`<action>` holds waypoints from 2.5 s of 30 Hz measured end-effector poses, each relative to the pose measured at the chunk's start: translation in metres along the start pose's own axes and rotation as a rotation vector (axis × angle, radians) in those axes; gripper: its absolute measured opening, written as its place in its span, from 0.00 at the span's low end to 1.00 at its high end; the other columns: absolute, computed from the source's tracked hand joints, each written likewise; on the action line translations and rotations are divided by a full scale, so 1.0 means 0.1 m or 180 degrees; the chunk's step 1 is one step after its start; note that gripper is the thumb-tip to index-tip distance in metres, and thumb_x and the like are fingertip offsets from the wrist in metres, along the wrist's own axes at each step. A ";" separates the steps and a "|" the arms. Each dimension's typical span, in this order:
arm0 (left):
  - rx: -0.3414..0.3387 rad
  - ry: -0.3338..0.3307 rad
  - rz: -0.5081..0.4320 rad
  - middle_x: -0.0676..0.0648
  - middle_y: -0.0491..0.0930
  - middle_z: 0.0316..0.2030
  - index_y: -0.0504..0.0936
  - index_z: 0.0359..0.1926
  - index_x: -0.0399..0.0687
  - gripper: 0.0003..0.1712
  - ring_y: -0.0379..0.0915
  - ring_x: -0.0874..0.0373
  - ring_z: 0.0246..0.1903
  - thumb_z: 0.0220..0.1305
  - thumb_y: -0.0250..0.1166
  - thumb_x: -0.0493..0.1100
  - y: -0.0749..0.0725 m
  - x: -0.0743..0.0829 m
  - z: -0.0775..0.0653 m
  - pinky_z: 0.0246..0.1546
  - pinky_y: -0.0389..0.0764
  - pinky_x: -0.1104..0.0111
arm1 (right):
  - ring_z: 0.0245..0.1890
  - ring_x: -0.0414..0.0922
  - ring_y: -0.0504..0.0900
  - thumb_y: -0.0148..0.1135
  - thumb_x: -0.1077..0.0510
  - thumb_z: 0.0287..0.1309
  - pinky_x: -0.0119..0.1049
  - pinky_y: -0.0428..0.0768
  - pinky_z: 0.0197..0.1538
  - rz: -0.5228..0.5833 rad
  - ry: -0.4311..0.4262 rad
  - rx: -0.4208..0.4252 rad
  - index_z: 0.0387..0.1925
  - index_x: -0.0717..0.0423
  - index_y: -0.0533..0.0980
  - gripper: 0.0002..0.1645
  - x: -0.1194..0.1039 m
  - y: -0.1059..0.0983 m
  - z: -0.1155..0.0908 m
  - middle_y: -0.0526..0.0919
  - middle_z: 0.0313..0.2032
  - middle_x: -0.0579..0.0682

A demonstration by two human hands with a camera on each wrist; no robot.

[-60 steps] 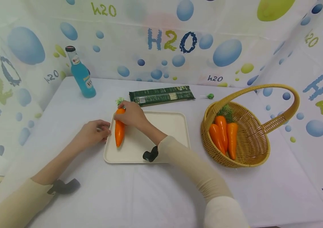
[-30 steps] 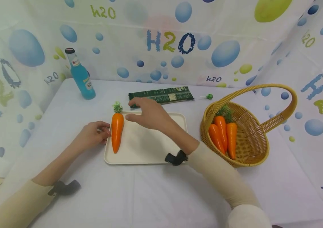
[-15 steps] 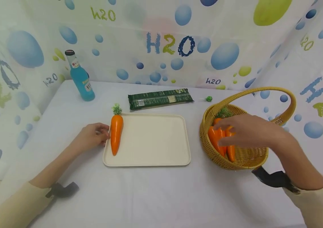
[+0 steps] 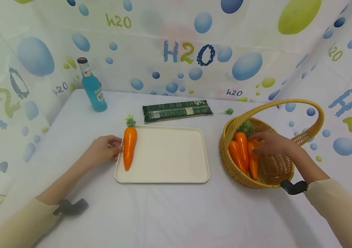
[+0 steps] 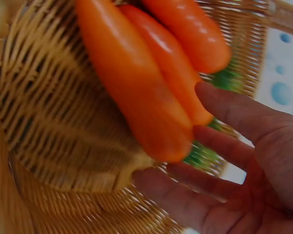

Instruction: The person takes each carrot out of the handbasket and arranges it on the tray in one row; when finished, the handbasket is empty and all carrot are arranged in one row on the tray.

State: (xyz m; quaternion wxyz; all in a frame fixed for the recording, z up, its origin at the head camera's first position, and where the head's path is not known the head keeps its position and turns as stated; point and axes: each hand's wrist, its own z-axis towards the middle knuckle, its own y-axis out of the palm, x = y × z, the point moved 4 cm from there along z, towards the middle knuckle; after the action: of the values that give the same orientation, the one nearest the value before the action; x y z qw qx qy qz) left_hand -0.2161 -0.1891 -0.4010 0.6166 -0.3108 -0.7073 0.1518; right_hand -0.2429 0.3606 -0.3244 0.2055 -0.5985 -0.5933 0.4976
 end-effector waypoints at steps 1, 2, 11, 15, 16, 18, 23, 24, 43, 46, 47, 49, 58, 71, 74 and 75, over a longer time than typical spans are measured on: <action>-0.0002 -0.0006 -0.0009 0.42 0.80 0.36 0.73 0.57 0.29 0.21 0.78 0.56 0.24 0.67 0.60 0.36 0.00 -0.01 0.00 0.29 0.80 0.67 | 0.43 0.53 0.79 0.69 0.46 0.60 0.49 0.82 0.42 0.0050 0.0014 -0.0027 0.63 0.64 0.72 0.37 0.00 0.02 0.03 0.75 0.55 0.67; -0.0004 -0.0005 -0.0021 0.41 0.80 0.36 0.74 0.57 0.29 0.21 0.79 0.56 0.24 0.67 0.60 0.36 0.01 -0.01 0.01 0.29 0.80 0.67 | 0.41 0.52 0.80 0.69 0.46 0.59 0.48 0.83 0.41 0.0102 0.0033 -0.0052 0.62 0.65 0.72 0.37 0.00 0.04 0.05 0.76 0.55 0.67; -0.0018 0.0010 -0.0031 0.41 0.80 0.37 0.73 0.58 0.29 0.21 0.78 0.56 0.25 0.67 0.60 0.36 -0.01 -0.01 0.00 0.29 0.80 0.67 | 0.36 0.49 0.80 0.68 0.44 0.59 0.41 0.84 0.35 0.0124 0.0243 -0.0070 0.56 0.68 0.72 0.36 0.05 0.14 0.18 0.76 0.48 0.69; -0.0012 0.0016 -0.0022 0.41 0.80 0.37 0.73 0.58 0.29 0.21 0.78 0.56 0.25 0.67 0.60 0.36 -0.03 0.01 0.00 0.29 0.79 0.67 | 0.36 0.48 0.81 0.68 0.49 0.61 0.43 0.84 0.35 0.0368 0.0337 -0.0105 0.54 0.67 0.71 0.31 0.05 0.15 0.18 0.74 0.50 0.70; -0.0009 0.0019 -0.0017 0.41 0.80 0.37 0.73 0.58 0.28 0.21 0.78 0.56 0.25 0.67 0.60 0.35 -0.03 0.02 0.00 0.29 0.79 0.66 | 0.35 0.48 0.82 0.68 0.50 0.61 0.43 0.84 0.35 0.0450 0.0377 -0.0125 0.55 0.67 0.71 0.30 0.04 0.15 0.17 0.73 0.50 0.70; -0.0004 0.0025 -0.0011 0.41 0.80 0.37 0.73 0.58 0.28 0.22 0.78 0.56 0.24 0.67 0.60 0.35 -0.03 0.03 -0.01 0.29 0.79 0.66 | 0.36 0.48 0.82 0.67 0.52 0.62 0.44 0.84 0.36 0.0564 0.0428 -0.0143 0.56 0.67 0.70 0.29 0.02 0.12 0.14 0.72 0.51 0.71; 0.0003 0.0037 -0.0009 0.41 0.80 0.36 0.73 0.58 0.28 0.21 0.78 0.57 0.24 0.66 0.60 0.35 -0.02 0.02 -0.01 0.29 0.79 0.67 | 0.36 0.49 0.84 0.67 0.51 0.62 0.46 0.84 0.39 0.0656 0.0512 0.0059 0.58 0.64 0.69 0.30 -0.08 -0.02 0.01 0.72 0.53 0.70; 0.0005 0.0034 -0.0005 0.41 0.80 0.36 0.73 0.58 0.28 0.21 0.78 0.57 0.24 0.66 0.60 0.35 -0.02 0.02 -0.01 0.29 0.79 0.66 | 0.36 0.49 0.84 0.67 0.50 0.62 0.46 0.84 0.39 0.0614 0.0524 0.0146 0.58 0.62 0.69 0.30 -0.12 -0.05 -0.03 0.73 0.54 0.69; 0.0010 0.0069 0.0063 0.41 0.80 0.38 0.74 0.58 0.30 0.21 0.79 0.56 0.25 0.66 0.60 0.37 -0.11 0.00 0.02 0.30 0.79 0.65 | 0.50 0.71 0.76 0.66 0.38 0.59 0.62 0.80 0.40 -0.0071 0.0327 0.1402 0.63 0.50 0.70 0.36 -1.33 -0.48 -1.05 0.71 0.60 0.65; 0.0010 0.0084 0.0058 0.41 0.80 0.37 0.74 0.58 0.29 0.22 0.79 0.56 0.25 0.66 0.60 0.36 -0.11 0.00 0.01 0.30 0.79 0.65 | 0.50 0.67 0.78 0.69 0.41 0.58 0.52 0.83 0.40 0.0074 0.0102 0.1555 0.62 0.46 0.72 0.33 -1.60 -0.47 -1.05 0.70 0.62 0.60; 0.0004 0.0084 0.0052 0.41 0.80 0.37 0.74 0.58 0.29 0.22 0.79 0.56 0.25 0.66 0.60 0.36 -0.11 0.00 0.00 0.30 0.79 0.65 | 0.50 0.65 0.79 0.70 0.42 0.57 0.51 0.83 0.41 0.0109 0.0020 0.1610 0.61 0.45 0.73 0.32 -1.70 -0.45 -1.03 0.71 0.62 0.58; -0.0008 0.0081 0.0039 0.42 0.80 0.37 0.74 0.58 0.29 0.22 0.78 0.57 0.25 0.66 0.60 0.36 -0.08 0.00 0.00 0.29 0.78 0.66 | 0.50 0.62 0.80 0.71 0.43 0.57 0.51 0.82 0.44 0.0247 -0.0166 0.1624 0.60 0.43 0.73 0.31 -1.90 -0.42 -0.97 0.73 0.61 0.54; 0.0017 0.0068 -0.0012 0.42 0.79 0.36 0.74 0.57 0.29 0.21 0.79 0.56 0.25 0.66 0.60 0.35 -0.06 -0.01 0.02 0.29 0.78 0.66 | 0.50 0.46 0.81 0.70 0.44 0.58 0.46 0.82 0.46 0.0995 -0.0907 0.1026 0.58 0.41 0.74 0.27 -2.68 -0.18 0.00 0.77 0.54 0.42; 0.0021 0.0069 -0.0062 0.43 0.80 0.33 0.75 0.56 0.28 0.21 0.79 0.57 0.23 0.65 0.61 0.35 -0.02 0.02 -0.03 0.28 0.78 0.68 | 0.34 0.46 0.83 0.71 0.52 0.57 0.40 0.84 0.35 0.1459 -0.0776 0.0532 0.49 0.50 0.78 0.19 -2.97 0.70 1.48 0.78 0.44 0.51; 0.0022 0.0053 -0.0037 0.44 0.80 0.33 0.75 0.56 0.29 0.21 0.79 0.58 0.23 0.65 0.61 0.35 -0.01 0.00 -0.04 0.28 0.78 0.67 | 0.33 0.46 0.82 0.70 0.51 0.57 0.36 0.84 0.33 0.1342 -0.0685 0.0489 0.50 0.51 0.78 0.20 -2.97 0.84 1.62 0.79 0.43 0.51; 0.0023 0.0044 -0.0038 0.44 0.80 0.32 0.75 0.56 0.29 0.20 0.79 0.58 0.22 0.64 0.61 0.35 0.00 -0.01 -0.04 0.28 0.78 0.67 | 0.34 0.46 0.82 0.70 0.50 0.58 0.35 0.83 0.33 0.1260 -0.0677 0.0493 0.51 0.51 0.78 0.20 -2.97 0.87 1.65 0.79 0.43 0.51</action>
State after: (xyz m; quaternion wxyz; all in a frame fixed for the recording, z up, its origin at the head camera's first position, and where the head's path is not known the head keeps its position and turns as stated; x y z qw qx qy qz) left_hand -0.2122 -0.1908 -0.4010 0.6235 -0.3053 -0.7043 0.1485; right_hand -0.2780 0.0134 -0.3618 0.0856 -0.6299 -0.4427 0.6324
